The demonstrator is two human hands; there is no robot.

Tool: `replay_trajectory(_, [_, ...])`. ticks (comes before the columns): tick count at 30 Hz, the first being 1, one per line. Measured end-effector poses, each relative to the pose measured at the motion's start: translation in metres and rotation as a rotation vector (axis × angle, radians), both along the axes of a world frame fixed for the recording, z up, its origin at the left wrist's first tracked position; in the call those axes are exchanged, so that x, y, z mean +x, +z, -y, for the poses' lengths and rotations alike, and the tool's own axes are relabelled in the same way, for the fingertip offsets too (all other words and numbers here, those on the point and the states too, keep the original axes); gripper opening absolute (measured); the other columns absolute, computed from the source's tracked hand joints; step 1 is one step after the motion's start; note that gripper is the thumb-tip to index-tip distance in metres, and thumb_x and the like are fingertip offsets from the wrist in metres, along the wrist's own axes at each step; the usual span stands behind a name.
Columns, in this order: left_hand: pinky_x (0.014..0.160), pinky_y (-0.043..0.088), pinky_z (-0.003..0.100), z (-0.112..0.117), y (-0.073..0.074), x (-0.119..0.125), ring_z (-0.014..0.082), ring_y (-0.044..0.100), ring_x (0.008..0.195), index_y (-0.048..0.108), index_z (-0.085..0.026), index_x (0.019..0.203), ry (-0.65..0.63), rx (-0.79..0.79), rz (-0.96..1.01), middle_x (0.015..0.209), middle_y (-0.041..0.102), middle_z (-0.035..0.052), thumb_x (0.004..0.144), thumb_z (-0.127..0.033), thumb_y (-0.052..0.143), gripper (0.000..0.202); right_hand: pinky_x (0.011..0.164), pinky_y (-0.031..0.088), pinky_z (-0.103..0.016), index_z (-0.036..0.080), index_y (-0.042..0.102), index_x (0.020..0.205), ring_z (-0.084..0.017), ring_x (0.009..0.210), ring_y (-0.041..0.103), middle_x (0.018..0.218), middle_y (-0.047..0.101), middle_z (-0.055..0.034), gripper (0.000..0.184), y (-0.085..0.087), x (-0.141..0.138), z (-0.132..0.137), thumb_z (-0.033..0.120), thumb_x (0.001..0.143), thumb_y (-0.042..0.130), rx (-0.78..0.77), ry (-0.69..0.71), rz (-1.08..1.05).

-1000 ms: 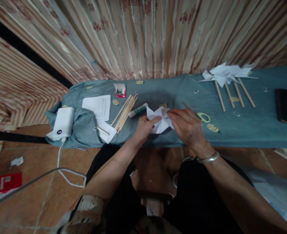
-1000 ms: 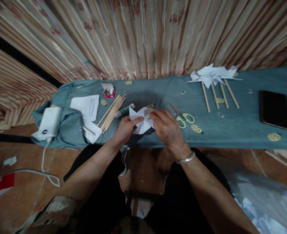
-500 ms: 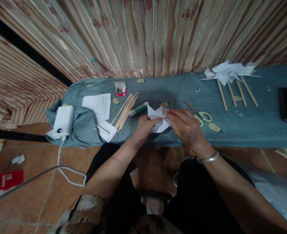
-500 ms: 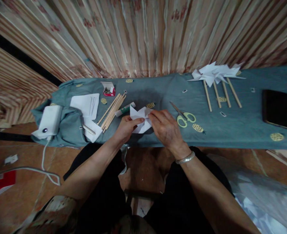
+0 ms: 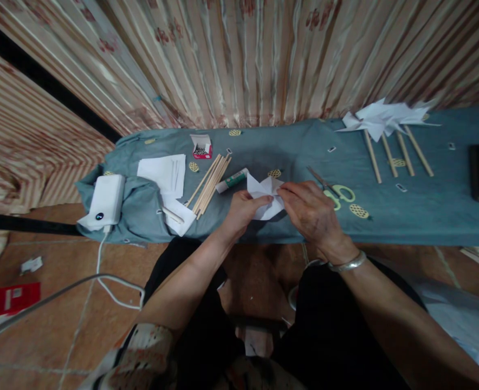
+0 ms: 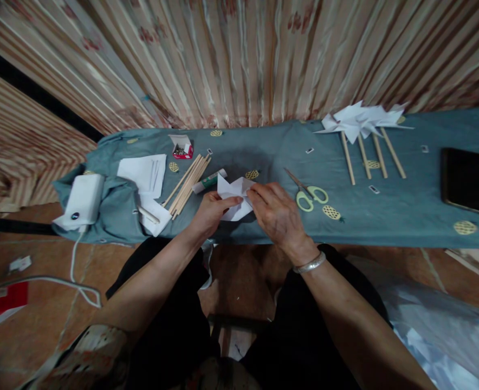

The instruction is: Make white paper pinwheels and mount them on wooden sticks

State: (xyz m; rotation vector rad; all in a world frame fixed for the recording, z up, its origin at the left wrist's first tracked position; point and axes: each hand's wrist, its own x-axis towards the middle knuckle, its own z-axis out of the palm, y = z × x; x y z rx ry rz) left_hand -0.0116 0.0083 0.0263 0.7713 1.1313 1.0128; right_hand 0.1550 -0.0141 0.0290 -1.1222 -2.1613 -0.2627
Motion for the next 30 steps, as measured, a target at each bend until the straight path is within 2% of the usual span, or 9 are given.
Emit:
replay_trajectory(7, [0.058,0.044,0.024,0.001,0.007,0.001,0.0128,0.060,0.057,0.072,-0.015,0.065,-0.001,-0.022,0.014,0.065,0.071,0.0023,0.060,-0.024,0.081,0.013,0.083,0.055,-0.035,0.016,0.072,0.105,-0.022,0.090,0.064,0.102,0.075,-0.0094,0.025,0.002,-0.002,0.001,0.013,0.095,0.050,-0.004,-0.007,0.019])
replay_trajectory(14, [0.062,0.046,0.026,0.001,0.004,0.001,0.0146,0.063,0.061,0.072,-0.015,0.067,0.023,-0.006,-0.001,0.069,0.072,0.0028,0.061,-0.023,0.079,0.012,0.084,0.055,-0.037,0.016,0.072,0.108,-0.023,0.093,0.064,0.105,0.074,-0.0109,0.026,-0.001,-0.002,0.001,0.014,0.094,0.050,-0.012,0.014,0.008])
replay_trajectory(22, [0.063,0.048,0.026,0.000,0.002,0.000,0.0153,0.063,0.063,0.073,-0.015,0.071,0.062,0.023,-0.052,0.071,0.073,0.0030,0.061,-0.023,0.076,0.013,0.097,0.052,-0.046,0.021,0.067,0.117,-0.026,0.108,0.064,0.121,0.070,-0.0112,0.027,0.001,-0.004,0.003,0.019,0.094,0.052,-0.096,0.001,-0.113])
replay_trajectory(24, [0.064,0.048,0.027,-0.002,0.001,0.000,0.0162,0.064,0.064,0.072,-0.015,0.071,0.085,0.041,-0.061,0.071,0.073,0.0034,0.062,-0.024,0.076,0.013,0.101,0.049,-0.049,0.022,0.065,0.121,-0.027,0.114,0.063,0.127,0.068,-0.0112,0.029,0.004,-0.004,0.003,0.024,0.093,0.055,-0.128,-0.030,-0.212])
replay_trajectory(26, [0.065,0.048,0.028,-0.004,0.000,0.000,0.0171,0.065,0.066,0.072,-0.015,0.071,0.098,0.053,-0.055,0.071,0.073,0.0040,0.063,-0.024,0.076,0.013,0.099,0.051,-0.050,0.021,0.064,0.122,-0.027,0.113,0.064,0.124,0.069,-0.0115,0.033,0.005,-0.002,0.000,0.032,0.091,0.059,-0.210,-0.091,-0.392])
replay_trajectory(28, [0.065,0.048,0.028,-0.006,0.001,0.001,0.0173,0.064,0.066,0.072,-0.015,0.070,0.104,0.048,-0.051,0.070,0.073,0.0042,0.063,-0.024,0.076,0.012,0.092,0.055,-0.047,0.021,0.066,0.118,-0.027,0.104,0.068,0.113,0.073,-0.0108,0.037,0.003,0.000,-0.004,0.041,0.087,0.063,-0.381,-0.136,-0.655])
replay_trajectory(30, [0.064,0.048,0.028,-0.006,0.002,0.001,0.0169,0.064,0.065,0.072,-0.015,0.068,0.102,0.033,-0.048,0.069,0.072,0.0038,0.062,-0.023,0.077,0.012,0.085,0.057,-0.043,0.020,0.071,0.105,-0.025,0.093,0.070,0.099,0.076,-0.0087,0.039,0.000,0.001,-0.010,0.051,0.082,0.067,-0.643,-0.121,-0.946])
